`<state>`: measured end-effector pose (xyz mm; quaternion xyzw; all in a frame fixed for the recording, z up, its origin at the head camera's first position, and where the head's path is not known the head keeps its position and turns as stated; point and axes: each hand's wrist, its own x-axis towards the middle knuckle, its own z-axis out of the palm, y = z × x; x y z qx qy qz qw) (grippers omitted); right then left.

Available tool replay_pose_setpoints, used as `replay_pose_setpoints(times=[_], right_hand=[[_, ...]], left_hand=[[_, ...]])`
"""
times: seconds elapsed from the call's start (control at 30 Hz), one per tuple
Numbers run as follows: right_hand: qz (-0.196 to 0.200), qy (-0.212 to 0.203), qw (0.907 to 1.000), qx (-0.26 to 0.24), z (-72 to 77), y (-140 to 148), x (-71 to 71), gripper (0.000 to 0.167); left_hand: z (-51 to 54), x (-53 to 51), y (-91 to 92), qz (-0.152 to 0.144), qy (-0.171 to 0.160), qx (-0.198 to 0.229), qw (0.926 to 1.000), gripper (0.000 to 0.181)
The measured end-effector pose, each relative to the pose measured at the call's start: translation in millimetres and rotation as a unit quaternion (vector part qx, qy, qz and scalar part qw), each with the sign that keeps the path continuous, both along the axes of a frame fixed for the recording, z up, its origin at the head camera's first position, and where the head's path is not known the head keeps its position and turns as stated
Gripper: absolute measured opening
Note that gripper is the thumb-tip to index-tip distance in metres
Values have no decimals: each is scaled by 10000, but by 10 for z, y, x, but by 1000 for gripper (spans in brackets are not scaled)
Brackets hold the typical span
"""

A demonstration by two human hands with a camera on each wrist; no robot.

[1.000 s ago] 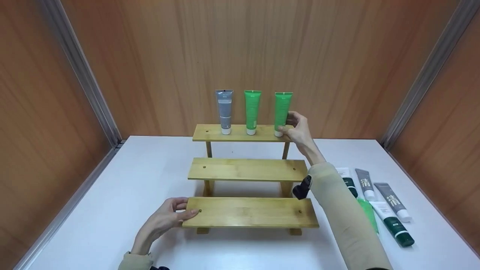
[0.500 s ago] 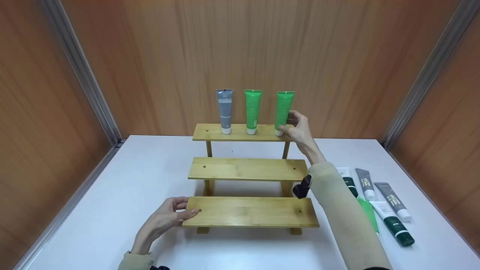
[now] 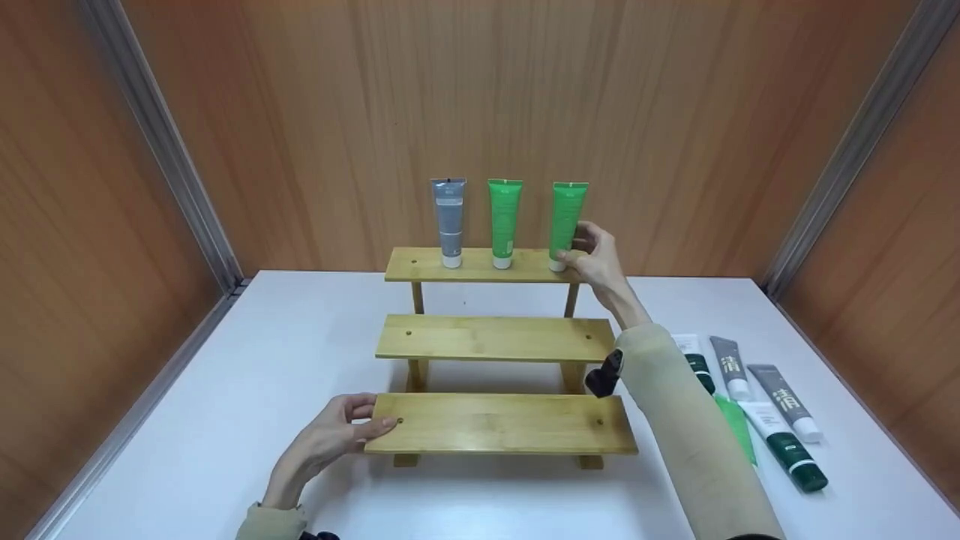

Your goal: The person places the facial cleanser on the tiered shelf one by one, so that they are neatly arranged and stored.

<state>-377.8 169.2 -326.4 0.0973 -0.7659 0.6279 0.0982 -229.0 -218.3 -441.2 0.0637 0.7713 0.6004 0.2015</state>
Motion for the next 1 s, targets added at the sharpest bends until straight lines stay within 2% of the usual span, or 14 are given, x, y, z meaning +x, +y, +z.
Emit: replay_pose_setpoints(times=[0.27, 0.4, 0.53, 0.77, 1.0], right_hand=[[-127, 227, 9996, -123, -15, 63, 87, 57], [-261, 363, 9988, -189, -36, 121, 216, 55], [-310, 483, 9983, -37, -82, 233, 388, 50], [-30, 553, 9966, 603, -271, 592, 737, 48], [102, 336, 9873, 1552, -561, 1088, 1141, 48]], left_hand=[[3, -33, 25, -63, -88, 149, 9998, 83], [5, -44, 12, -74, -68, 155, 9998, 83], [13, -48, -9, -42, -66, 160, 9998, 81], [12, -44, -13, -2, -116, 151, 9998, 81], [20, -48, 6, 4, -76, 49, 10000, 81]])
